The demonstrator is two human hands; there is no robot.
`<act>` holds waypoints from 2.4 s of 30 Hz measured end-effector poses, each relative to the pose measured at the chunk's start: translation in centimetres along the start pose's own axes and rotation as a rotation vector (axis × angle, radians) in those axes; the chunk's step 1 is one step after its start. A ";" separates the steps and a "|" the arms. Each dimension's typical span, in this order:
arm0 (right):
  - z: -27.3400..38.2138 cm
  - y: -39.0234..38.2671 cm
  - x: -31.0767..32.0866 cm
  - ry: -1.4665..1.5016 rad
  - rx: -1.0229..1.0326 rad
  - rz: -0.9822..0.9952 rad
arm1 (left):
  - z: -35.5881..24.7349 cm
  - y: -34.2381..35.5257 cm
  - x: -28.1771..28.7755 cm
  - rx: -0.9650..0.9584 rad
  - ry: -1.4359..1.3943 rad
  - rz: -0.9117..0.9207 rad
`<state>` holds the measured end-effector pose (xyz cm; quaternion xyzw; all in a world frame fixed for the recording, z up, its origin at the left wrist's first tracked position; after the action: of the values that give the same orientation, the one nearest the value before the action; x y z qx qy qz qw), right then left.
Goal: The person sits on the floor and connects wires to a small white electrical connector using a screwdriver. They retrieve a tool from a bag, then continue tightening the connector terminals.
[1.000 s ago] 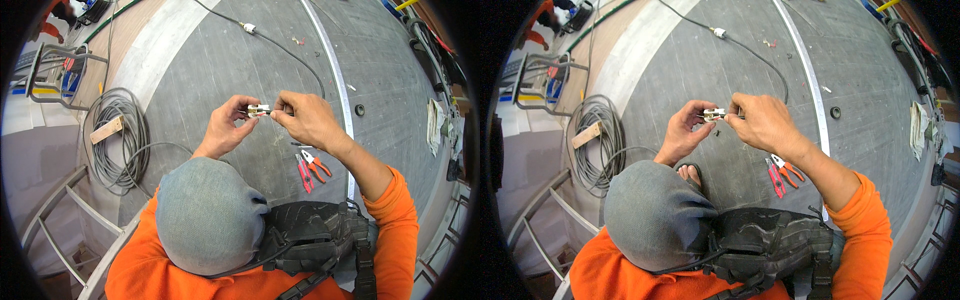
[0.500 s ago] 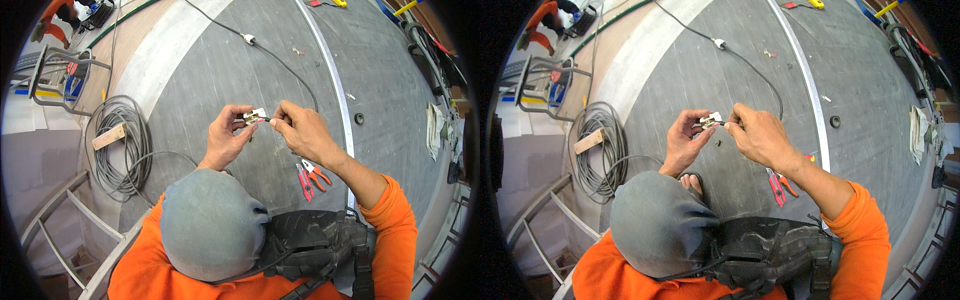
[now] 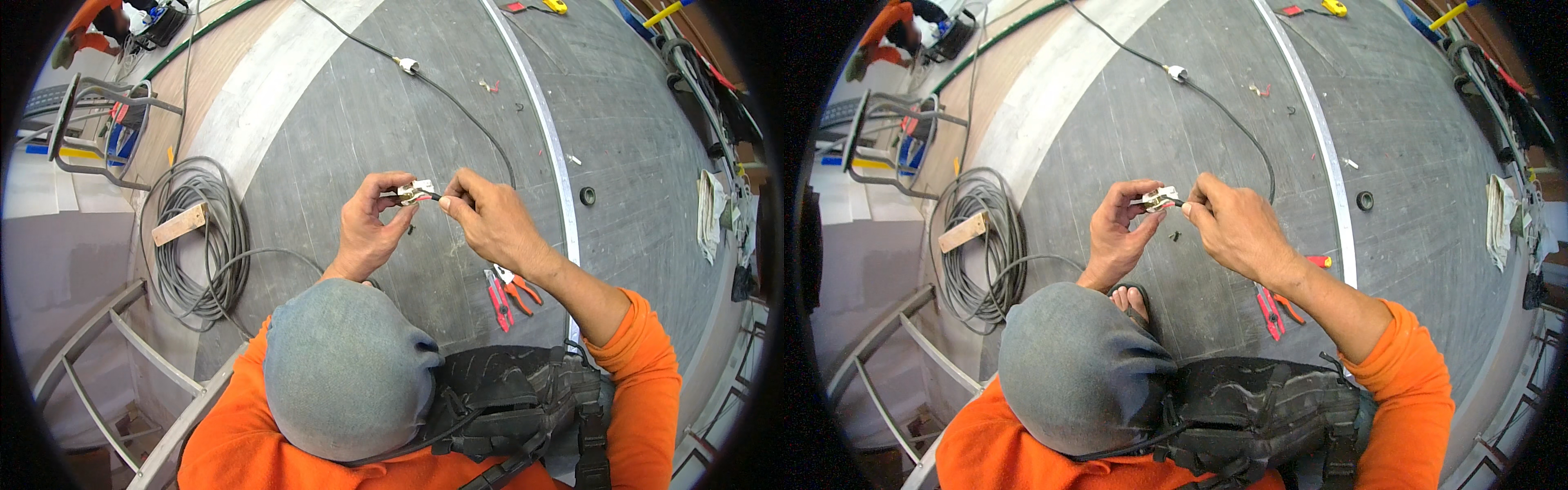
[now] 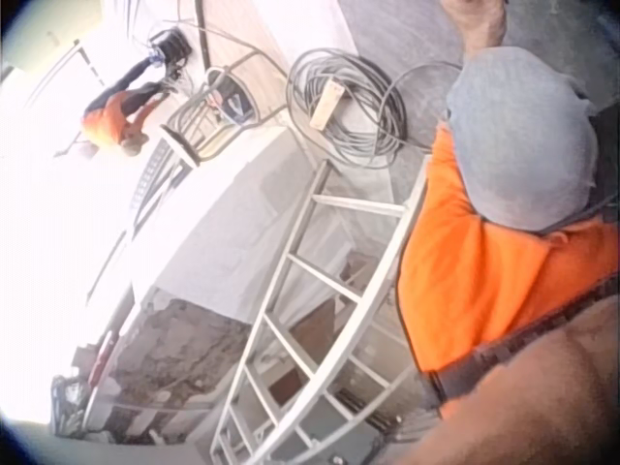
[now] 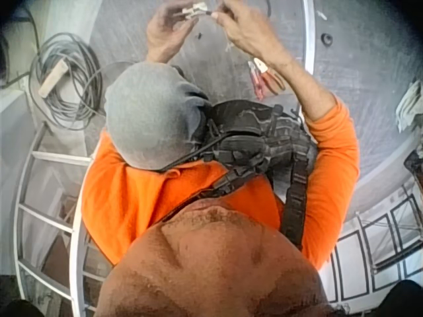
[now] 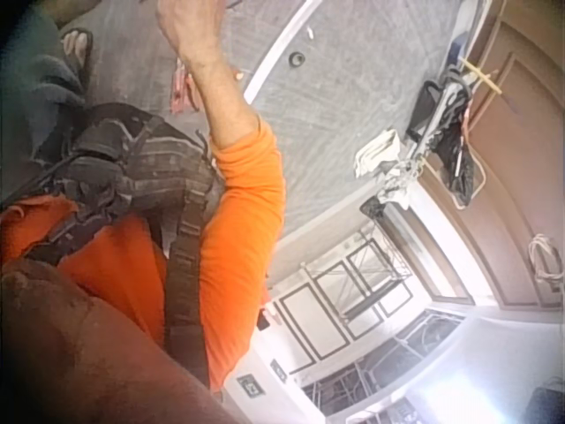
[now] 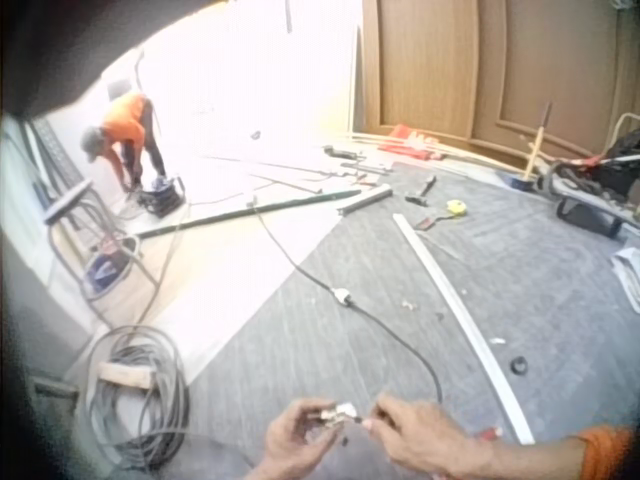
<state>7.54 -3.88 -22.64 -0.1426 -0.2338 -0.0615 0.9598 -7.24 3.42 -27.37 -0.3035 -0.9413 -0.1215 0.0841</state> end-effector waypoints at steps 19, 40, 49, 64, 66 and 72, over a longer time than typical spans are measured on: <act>-0.3 0.3 0.2 -0.065 -0.083 0.026 | 0.0 0.0 -0.2 -0.021 0.075 0.017; -1.1 0.3 0.0 -0.048 -0.103 0.003 | -0.4 0.2 -0.3 -0.068 0.140 0.031; 0.3 0.3 0.5 -0.074 -0.065 -0.126 | -1.5 0.6 -0.7 -0.093 0.266 0.112; -1.7 0.4 0.4 -0.075 -0.129 -0.165 | -0.7 0.4 -0.7 -0.029 0.218 0.076; -1.8 0.4 0.5 -0.072 -0.132 -0.168 | -0.9 0.4 -0.8 -0.027 0.217 0.083; -1.7 0.6 0.4 -0.072 -0.167 -0.133 | -0.7 0.2 -1.1 0.007 0.235 0.145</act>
<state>8.71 -3.88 -24.02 -0.2086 -0.2709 -0.1392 0.9294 -6.21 2.80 -26.93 -0.3539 -0.9010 -0.1464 0.2036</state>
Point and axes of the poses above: each hand's wrist, its own y-axis towards the middle knuckle, its own x-axis out of the back of the hand, z = x × y, the point moved 10 cm from there along y, towards the middle knuckle, and after that the axes turned 12 degrees about y, right-handed, at the moved point
